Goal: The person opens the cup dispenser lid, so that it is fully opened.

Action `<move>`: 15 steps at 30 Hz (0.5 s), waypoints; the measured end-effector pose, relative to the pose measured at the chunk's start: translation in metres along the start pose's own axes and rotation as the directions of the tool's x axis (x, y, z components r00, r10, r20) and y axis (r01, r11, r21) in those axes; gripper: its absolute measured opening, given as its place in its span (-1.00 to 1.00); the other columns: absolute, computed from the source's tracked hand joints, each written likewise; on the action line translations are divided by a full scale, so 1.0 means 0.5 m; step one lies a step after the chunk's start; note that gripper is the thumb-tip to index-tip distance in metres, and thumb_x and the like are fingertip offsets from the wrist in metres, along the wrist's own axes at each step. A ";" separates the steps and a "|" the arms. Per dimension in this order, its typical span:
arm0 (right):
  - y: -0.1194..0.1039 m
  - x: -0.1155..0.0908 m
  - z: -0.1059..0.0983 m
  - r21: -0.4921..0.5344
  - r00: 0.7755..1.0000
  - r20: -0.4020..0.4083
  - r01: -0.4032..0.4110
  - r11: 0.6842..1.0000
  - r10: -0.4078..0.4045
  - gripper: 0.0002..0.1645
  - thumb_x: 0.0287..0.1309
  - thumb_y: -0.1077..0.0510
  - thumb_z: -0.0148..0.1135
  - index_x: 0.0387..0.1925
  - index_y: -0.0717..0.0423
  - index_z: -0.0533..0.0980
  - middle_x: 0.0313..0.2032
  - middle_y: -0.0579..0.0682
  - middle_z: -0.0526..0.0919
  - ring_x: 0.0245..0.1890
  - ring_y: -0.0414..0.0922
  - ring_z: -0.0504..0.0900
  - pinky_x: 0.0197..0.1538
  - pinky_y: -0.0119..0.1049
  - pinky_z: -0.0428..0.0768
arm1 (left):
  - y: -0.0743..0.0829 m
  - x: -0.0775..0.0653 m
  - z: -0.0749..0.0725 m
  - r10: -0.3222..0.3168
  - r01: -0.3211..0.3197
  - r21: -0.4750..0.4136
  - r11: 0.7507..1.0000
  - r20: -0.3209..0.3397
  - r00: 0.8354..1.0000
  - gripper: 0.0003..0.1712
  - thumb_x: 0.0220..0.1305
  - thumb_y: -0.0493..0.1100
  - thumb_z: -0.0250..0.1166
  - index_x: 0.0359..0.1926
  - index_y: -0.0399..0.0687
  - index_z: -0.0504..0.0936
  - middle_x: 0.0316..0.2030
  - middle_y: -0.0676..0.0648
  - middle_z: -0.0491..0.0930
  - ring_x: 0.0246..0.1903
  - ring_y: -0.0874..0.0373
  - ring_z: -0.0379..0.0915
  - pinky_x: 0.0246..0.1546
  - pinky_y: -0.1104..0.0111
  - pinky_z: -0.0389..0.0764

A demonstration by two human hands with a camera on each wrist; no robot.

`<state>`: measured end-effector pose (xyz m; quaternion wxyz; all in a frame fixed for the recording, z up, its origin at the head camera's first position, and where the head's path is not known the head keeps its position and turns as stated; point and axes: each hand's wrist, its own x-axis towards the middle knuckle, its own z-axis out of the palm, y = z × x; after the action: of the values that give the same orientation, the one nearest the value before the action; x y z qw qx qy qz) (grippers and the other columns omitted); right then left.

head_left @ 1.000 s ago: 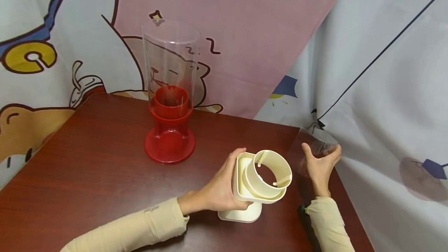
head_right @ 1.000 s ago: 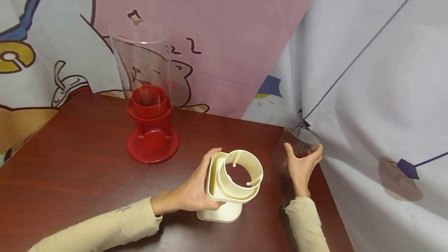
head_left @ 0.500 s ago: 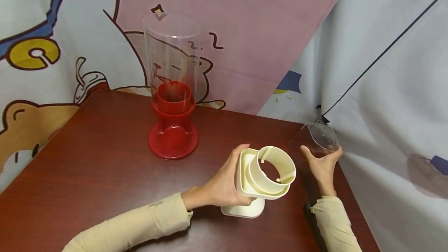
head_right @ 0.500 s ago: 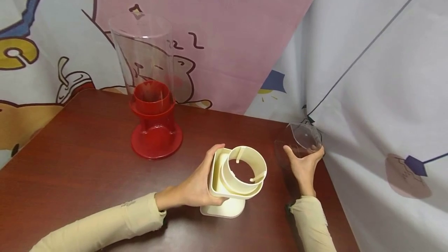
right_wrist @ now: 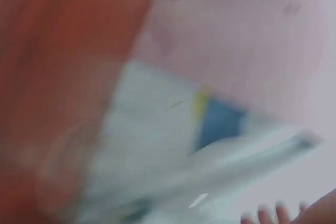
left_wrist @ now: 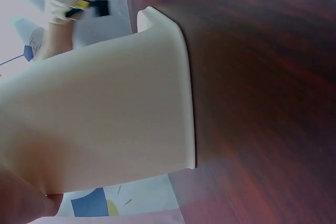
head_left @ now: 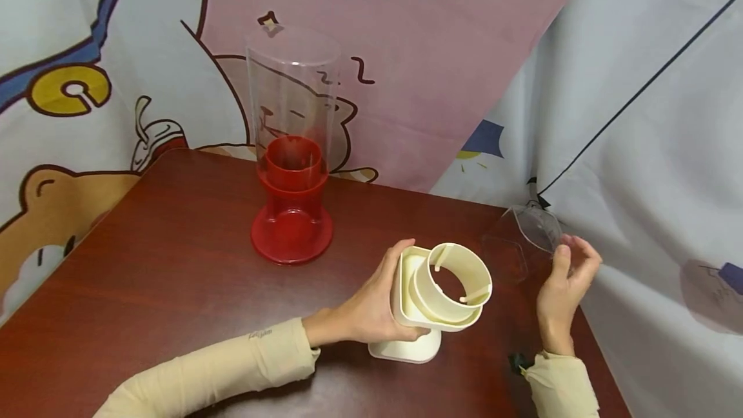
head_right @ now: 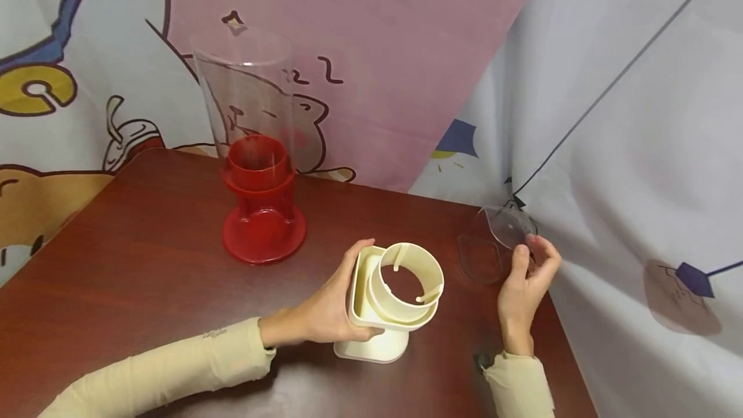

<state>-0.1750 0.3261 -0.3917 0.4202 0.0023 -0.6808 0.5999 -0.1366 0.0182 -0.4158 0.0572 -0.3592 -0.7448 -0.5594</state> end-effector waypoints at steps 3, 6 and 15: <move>-0.061 -0.019 0.052 0.188 0.920 0.350 0.116 0.975 -0.177 -0.39 0.52 -0.02 -0.11 0.23 0.48 0.34 0.16 0.18 0.54 0.22 -0.02 0.48 0.30 -0.40 0.37 | 0.009 -0.008 -0.015 0.018 -0.016 0.061 0.998 -0.033 0.999 0.62 -0.37 0.06 0.74 0.56 0.13 -0.22 0.43 -0.01 0.11 0.37 0.14 0.19 0.41 0.22 0.28; -0.099 -0.043 0.095 0.299 0.706 0.678 -0.012 0.954 -0.204 -0.02 0.53 -0.32 -0.51 0.35 0.52 0.21 0.34 0.24 0.41 0.37 -0.04 0.39 0.41 -0.34 0.30 | 0.033 -0.031 -0.027 0.153 -0.137 0.201 0.970 -0.067 0.986 0.44 -0.09 0.26 0.58 0.57 -0.06 -0.17 0.53 -0.12 -0.05 0.50 0.02 0.01 0.49 0.15 0.15; -0.120 -0.099 0.123 0.345 0.417 0.885 -0.293 0.892 -0.206 0.27 0.31 -0.47 -0.92 0.42 0.57 0.04 0.48 0.23 0.21 0.50 -0.08 0.22 0.45 -0.36 0.20 | 0.092 -0.102 0.003 0.316 -0.285 0.700 0.655 0.088 0.945 0.02 0.44 0.35 -0.04 0.54 -0.34 -0.05 0.58 -0.20 -0.10 0.57 -0.03 -0.14 0.49 -0.04 0.05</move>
<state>-0.1477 0.2341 -0.3669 -0.0436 0.4042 -0.6391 0.6529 -0.0712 0.0009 -0.4047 0.2967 -0.4163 -0.8301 -0.2228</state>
